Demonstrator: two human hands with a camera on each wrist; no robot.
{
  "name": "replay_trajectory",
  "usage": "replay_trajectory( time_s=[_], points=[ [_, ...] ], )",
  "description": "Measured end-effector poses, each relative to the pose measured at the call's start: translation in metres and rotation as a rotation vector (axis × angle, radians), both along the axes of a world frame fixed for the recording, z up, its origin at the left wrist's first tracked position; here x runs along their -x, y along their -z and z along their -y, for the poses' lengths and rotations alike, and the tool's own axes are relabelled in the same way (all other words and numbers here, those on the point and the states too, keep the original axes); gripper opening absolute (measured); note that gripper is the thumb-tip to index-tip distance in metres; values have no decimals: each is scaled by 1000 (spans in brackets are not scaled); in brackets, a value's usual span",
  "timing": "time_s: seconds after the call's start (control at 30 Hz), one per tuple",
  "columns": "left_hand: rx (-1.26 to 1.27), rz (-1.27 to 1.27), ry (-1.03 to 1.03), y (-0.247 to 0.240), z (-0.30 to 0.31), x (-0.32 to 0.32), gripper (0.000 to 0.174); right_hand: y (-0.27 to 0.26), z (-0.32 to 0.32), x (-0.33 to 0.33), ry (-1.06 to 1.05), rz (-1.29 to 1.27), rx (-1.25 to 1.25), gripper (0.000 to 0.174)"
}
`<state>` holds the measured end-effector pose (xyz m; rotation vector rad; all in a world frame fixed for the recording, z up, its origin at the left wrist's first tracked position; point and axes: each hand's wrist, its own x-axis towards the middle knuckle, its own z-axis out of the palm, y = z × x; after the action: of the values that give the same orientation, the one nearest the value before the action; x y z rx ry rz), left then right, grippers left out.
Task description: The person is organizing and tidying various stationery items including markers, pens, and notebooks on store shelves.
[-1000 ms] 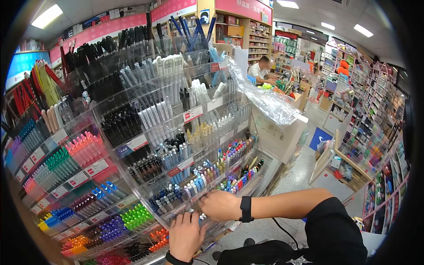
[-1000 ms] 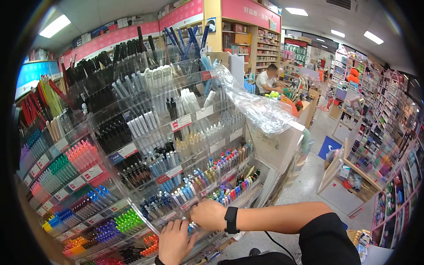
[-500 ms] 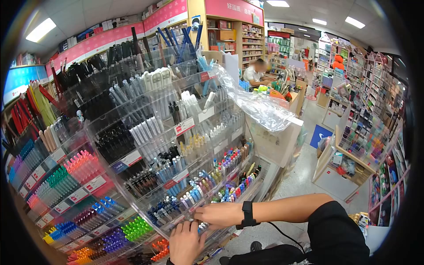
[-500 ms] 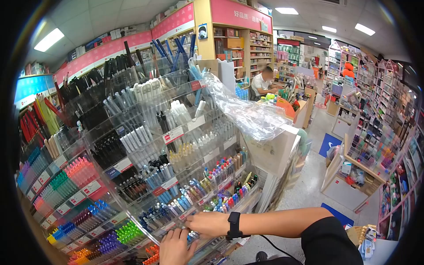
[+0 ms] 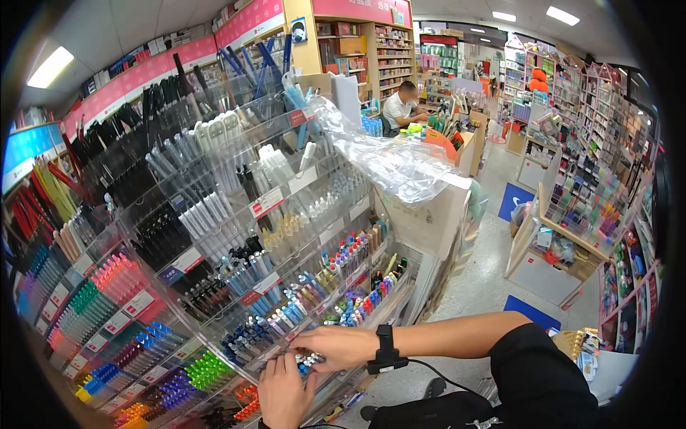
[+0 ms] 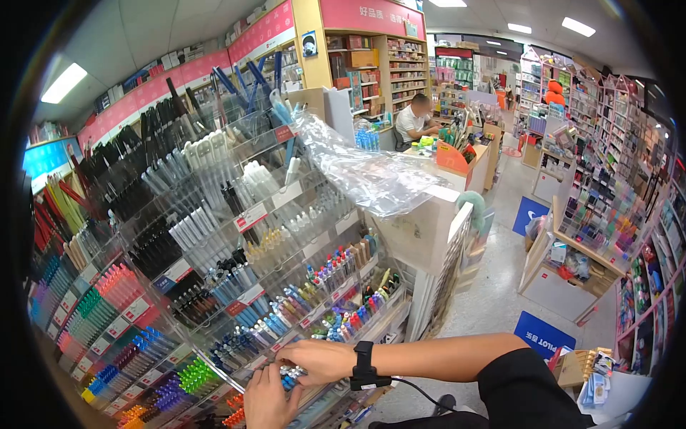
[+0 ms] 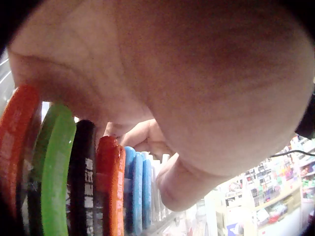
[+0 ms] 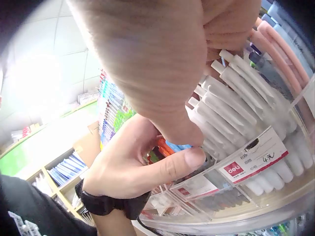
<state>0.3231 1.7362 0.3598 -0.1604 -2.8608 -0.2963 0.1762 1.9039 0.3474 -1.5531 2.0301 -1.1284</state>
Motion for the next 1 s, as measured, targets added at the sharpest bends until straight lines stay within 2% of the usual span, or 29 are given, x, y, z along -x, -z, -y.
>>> replay_trajectory(
  time_s=[0.27, 0.4, 0.47, 0.53, 0.63, 0.7, 0.73, 0.8, 0.83, 0.9, 0.97, 1.0],
  points=[
    [157, -25, -135, -9, -30, -14, 48, -1, -58, -13, -14, -230, 257, 42],
    [183, -84, -213, -36, -91, -23, 45, 13, -170, -23, 66, -162, 414, 41],
    [128, -97, -244, -41, -114, -27, 42, 37, -228, -23, 78, -9, 336, 37],
    [199, -253, -262, -54, -158, -18, 30, 78, -283, -18, 125, 46, 313, 33],
    [159, -288, -263, -39, -194, -3, 29, 118, -355, -16, 288, 101, 214, 27],
    [45, -248, -144, -23, -228, 5, 19, 143, -404, -11, 367, 162, 206, 24],
    [60, -251, -105, -15, -265, 21, 20, 159, -436, -5, 432, 179, 197, 22],
    [-118, -54, 49, 5, -304, 41, 23, 184, -479, -8, 584, 253, 147, 19],
    [-121, 37, 88, 27, -326, 53, 23, 197, -503, -10, 623, 255, 139, 19],
    [-155, 208, 313, 63, -367, 77, 25, 220, -547, -13, 637, 266, 140, 19],
    [-178, 383, 442, 121, -412, 97, 30, 230, -589, -22, 826, 308, 60, 19],
    [-180, 409, 565, 152, -428, 103, 30, 231, -599, -30, 822, 305, 58, 19]
  ],
)
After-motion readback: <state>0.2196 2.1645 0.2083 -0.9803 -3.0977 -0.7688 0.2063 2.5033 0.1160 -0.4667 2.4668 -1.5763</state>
